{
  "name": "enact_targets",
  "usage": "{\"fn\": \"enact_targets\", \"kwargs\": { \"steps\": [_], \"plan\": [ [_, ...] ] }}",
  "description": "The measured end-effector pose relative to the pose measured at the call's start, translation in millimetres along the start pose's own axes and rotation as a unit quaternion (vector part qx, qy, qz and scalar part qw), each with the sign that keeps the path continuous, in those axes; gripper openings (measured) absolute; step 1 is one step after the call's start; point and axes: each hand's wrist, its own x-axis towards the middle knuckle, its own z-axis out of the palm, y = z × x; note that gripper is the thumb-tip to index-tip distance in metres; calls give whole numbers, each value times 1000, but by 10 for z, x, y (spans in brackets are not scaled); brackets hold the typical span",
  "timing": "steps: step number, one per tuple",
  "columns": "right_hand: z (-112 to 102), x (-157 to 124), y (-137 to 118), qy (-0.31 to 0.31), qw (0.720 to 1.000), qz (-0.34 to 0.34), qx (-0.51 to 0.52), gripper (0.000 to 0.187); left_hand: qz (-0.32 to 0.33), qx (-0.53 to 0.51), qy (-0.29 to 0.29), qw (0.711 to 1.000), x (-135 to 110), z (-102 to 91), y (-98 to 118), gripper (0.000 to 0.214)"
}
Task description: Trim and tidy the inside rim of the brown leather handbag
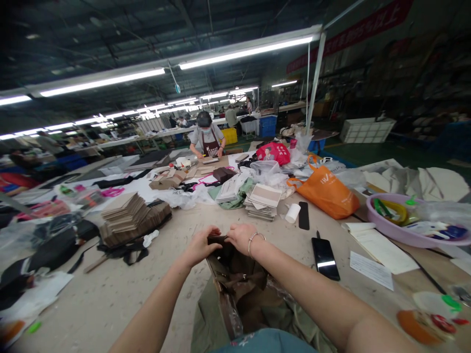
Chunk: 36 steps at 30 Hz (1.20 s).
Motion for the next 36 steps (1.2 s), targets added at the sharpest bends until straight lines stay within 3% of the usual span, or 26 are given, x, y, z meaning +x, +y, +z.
{"fn": "enact_targets", "kwargs": {
  "steps": [5, 18, 28, 36],
  "plan": [
    [64, 36, 38, 2, 1000, 12, 7, 34, 23, 57, 71, 996, -88, 3, 18, 26],
    [93, 86, -2, 5, 998, 54, 33, 33, 63, 245, 123, 960, -112, 81, 125, 8],
    [91, 96, -48, 5, 997, 67, 49, 34, 86, 262, 176, 945, -117, 111, 84, 11],
    [106, 83, -78, -1, 997, 63, 54, 35, 100, 280, 185, 937, -104, 90, 87, 9]
  ]
}}
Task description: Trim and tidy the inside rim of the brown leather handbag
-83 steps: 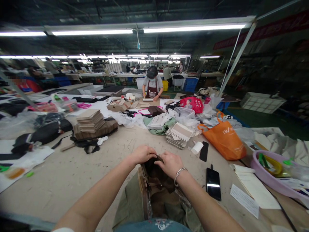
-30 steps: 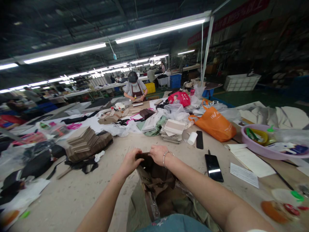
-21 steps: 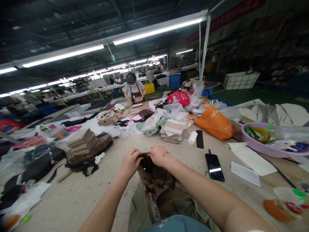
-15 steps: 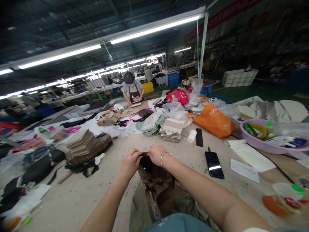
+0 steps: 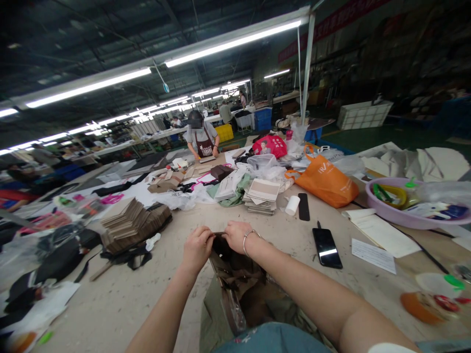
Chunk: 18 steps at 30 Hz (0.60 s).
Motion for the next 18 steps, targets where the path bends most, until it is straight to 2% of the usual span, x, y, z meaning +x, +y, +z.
{"fn": "enact_targets", "kwargs": {
  "steps": [10, 15, 18],
  "plan": [
    [-14, -42, -7, 5, 1000, 9, -3, 34, 48, -108, -3, 993, -28, 3, -82, 10],
    [-17, -33, -22, -2, 1000, 10, -1, 36, 14, -99, -15, 995, -21, 19, -88, 1],
    [-26, -32, -51, -7, 1000, 7, -2, 37, -17, -81, -8, 997, -7, 40, -63, 3]
  ]
}}
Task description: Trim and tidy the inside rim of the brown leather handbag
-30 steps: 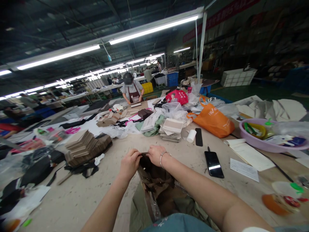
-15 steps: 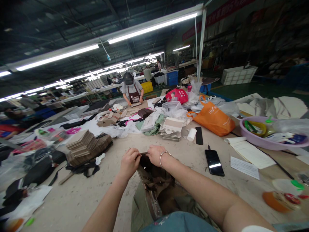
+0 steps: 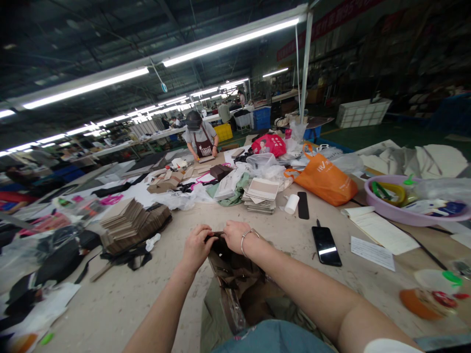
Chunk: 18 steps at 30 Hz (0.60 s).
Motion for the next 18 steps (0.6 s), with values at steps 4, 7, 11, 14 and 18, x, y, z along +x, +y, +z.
{"fn": "enact_targets", "kwargs": {
  "steps": [4, 7, 11, 14, 18],
  "plan": [
    [-15, -13, -37, -3, 1000, 2, -3, 37, -16, 15, 27, 999, 10, 39, 28, 3],
    [-24, -16, -41, -2, 1000, 9, -5, 36, -7, 22, 30, 999, 18, 39, 45, 4],
    [-25, -10, -33, 1, 1000, 12, -4, 37, 14, 37, 17, 999, 37, 7, 66, 8],
    [-18, -10, -28, 3, 1000, 10, -3, 35, 24, 36, 5, 999, 47, -13, 72, 8],
    [-10, -17, -11, 7, 1000, 11, -2, 35, 44, 4, -24, 999, 44, -10, 49, 10]
  ]
}}
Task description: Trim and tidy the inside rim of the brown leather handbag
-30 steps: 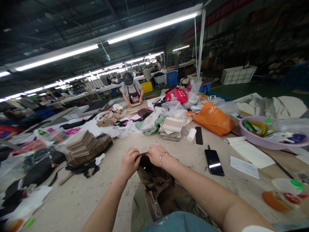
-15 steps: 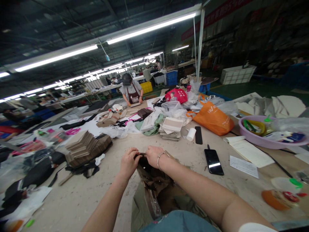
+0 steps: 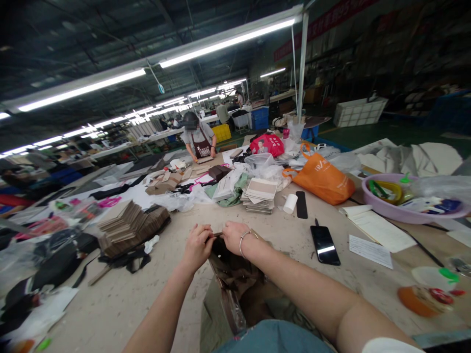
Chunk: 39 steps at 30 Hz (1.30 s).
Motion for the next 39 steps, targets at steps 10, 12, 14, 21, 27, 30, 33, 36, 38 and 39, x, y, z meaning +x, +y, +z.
{"fn": "enact_targets", "kwargs": {
  "steps": [10, 12, 14, 21, 27, 30, 33, 36, 38, 39],
  "plan": [
    [43, -11, 43, 8, 1000, -2, 16, 37, 31, -43, -47, 997, -12, 37, -44, 13],
    [31, -31, 57, 12, 1000, -9, 19, 36, 14, -50, -52, 997, -11, 39, -35, 12],
    [5, -59, 72, 23, 999, -22, 16, 28, -3, -57, -55, 997, -11, 32, -17, 12],
    [35, -47, 120, 65, 992, -100, 30, 21, -7, -53, -19, 998, -55, 79, -14, 18],
    [108, 5, 46, 64, 996, -52, 27, 24, 16, -5, 86, 996, -140, 243, -165, 12],
    [115, 14, 0, 57, 997, -36, 27, 24, 38, 54, 103, 993, -110, 265, -182, 15],
    [107, 17, -22, 53, 998, -16, 18, 25, 44, 70, 103, 991, -59, 241, -138, 18],
    [89, 9, -24, 47, 999, -6, 0, 25, 48, 50, 92, 993, -40, 196, -73, 20],
    [84, 5, -14, 37, 999, -5, 2, 26, 45, 24, 69, 996, -49, 162, -36, 18],
    [88, 7, -5, 30, 1000, -6, 8, 27, 46, 8, 61, 997, -54, 147, -22, 17]
  ]
}}
